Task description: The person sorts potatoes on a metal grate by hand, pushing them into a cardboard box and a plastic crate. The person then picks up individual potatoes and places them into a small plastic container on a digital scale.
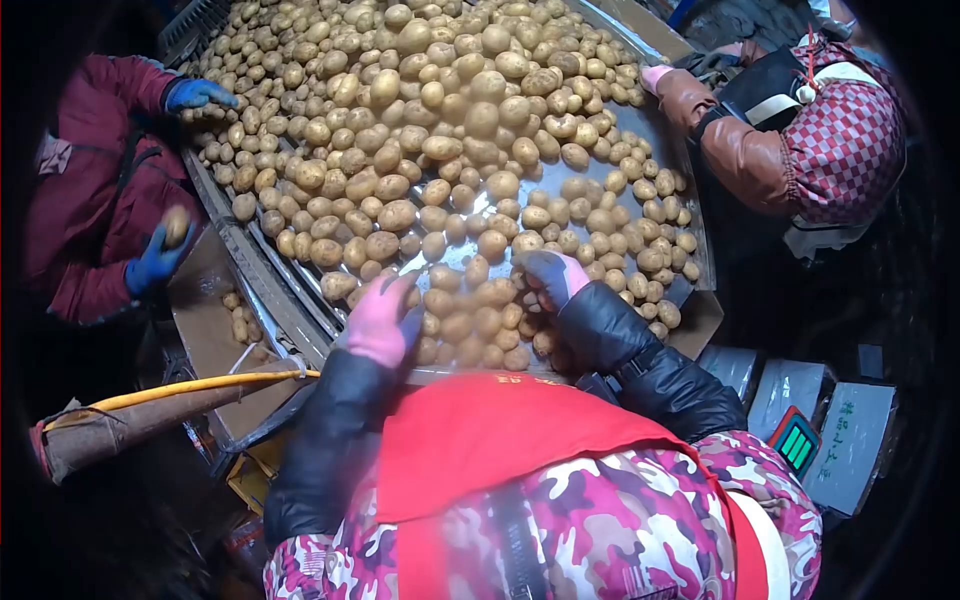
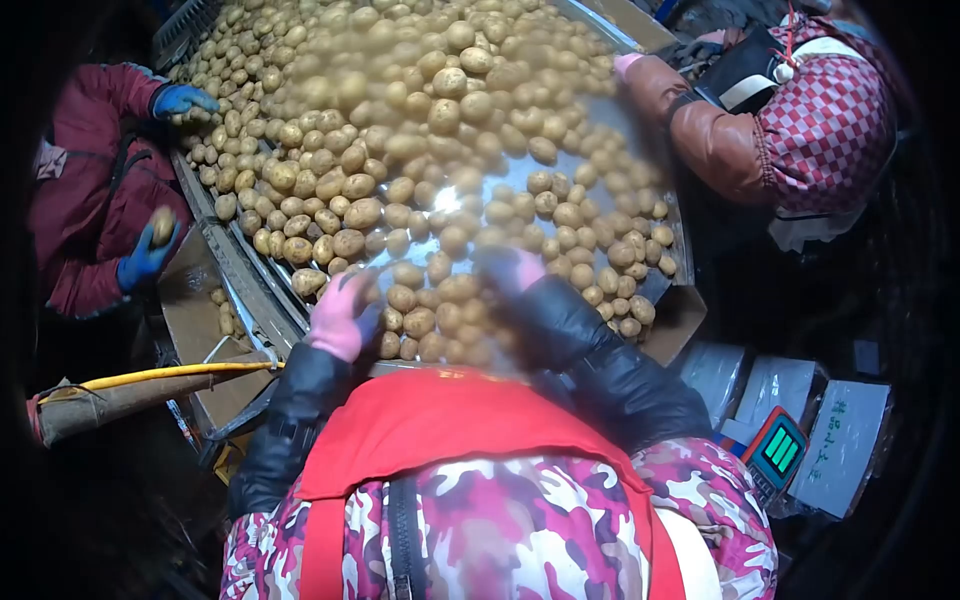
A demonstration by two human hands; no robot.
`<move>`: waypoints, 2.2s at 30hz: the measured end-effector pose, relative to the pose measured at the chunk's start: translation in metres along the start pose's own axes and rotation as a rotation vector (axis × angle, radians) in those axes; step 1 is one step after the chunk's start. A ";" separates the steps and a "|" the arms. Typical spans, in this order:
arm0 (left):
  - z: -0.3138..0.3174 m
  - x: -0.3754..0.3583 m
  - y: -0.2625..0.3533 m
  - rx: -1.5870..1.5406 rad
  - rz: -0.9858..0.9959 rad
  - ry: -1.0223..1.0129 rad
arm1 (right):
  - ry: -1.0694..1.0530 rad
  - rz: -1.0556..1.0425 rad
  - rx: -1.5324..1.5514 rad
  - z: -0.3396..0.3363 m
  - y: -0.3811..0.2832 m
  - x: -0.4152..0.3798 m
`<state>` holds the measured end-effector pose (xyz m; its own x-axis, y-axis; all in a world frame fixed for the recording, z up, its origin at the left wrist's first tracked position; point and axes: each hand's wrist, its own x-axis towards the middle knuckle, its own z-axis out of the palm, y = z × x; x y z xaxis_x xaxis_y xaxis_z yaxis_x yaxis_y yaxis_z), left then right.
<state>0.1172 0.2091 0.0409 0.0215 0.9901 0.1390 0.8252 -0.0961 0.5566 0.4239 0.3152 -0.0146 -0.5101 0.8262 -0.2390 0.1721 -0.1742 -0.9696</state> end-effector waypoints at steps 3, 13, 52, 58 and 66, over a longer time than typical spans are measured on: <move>0.003 -0.019 0.005 -0.624 -0.347 -0.032 | -0.053 0.079 0.215 0.026 -0.024 -0.002; 0.006 -0.030 -0.006 -2.249 -0.920 -0.035 | -0.115 -0.217 -0.702 0.103 -0.115 0.101; 0.004 -0.021 0.039 -2.697 -0.227 -0.468 | -0.120 -0.712 -1.071 0.098 -0.104 0.007; 0.006 -0.035 0.043 -2.542 -0.268 -0.394 | -0.210 -0.721 -0.756 0.097 -0.087 0.012; -0.007 -0.062 0.033 -2.589 -0.539 -0.238 | -0.054 -0.677 -0.954 0.059 -0.127 0.024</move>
<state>0.1391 0.1441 0.0566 0.3112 0.9341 -0.1751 -0.9494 0.2972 -0.1019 0.3402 0.3253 0.0998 -0.7710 0.5688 0.2864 0.4029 0.7840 -0.4723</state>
